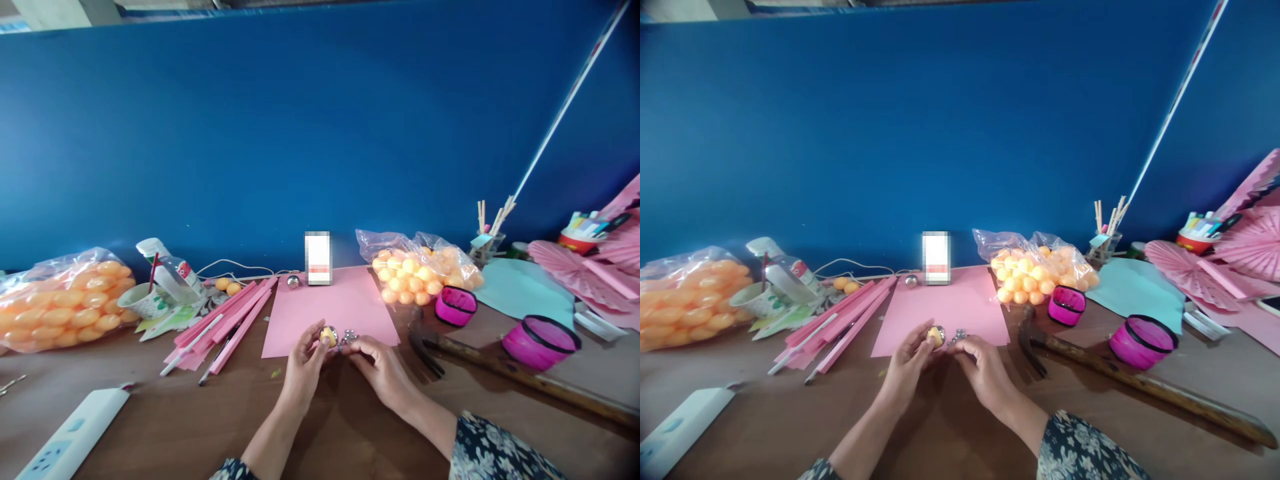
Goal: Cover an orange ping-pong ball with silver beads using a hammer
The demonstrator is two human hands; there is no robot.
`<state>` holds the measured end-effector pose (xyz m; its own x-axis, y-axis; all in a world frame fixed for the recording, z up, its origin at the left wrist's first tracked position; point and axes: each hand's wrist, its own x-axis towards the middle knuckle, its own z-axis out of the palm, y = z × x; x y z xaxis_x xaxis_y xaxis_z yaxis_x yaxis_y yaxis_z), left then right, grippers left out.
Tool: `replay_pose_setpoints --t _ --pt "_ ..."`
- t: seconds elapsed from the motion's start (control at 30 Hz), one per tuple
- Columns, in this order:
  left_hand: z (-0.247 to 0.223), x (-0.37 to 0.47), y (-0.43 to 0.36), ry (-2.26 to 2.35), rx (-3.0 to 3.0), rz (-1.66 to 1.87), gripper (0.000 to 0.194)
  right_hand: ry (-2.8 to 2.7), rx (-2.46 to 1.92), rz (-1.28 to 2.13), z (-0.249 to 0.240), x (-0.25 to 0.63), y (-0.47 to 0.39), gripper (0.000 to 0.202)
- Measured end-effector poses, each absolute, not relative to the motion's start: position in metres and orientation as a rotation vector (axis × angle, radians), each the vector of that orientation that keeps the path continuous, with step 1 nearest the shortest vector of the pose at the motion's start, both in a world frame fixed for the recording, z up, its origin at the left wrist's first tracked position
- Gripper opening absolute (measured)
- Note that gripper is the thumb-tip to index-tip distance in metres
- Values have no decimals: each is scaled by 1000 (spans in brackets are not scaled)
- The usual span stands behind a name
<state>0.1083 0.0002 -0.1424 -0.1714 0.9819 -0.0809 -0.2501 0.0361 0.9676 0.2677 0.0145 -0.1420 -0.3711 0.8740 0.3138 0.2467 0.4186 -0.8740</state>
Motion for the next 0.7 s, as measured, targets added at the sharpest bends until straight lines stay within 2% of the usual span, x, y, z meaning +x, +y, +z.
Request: replay_pose_setpoints --t 0.33,0.7 --pt "-143 123 -10 1116 796 1330 45 -1363 -995 1417 -152 269 28 20" --pt "-143 127 -10 1213 1074 1262 41 -1302 -1010 1425 -144 270 26 24"
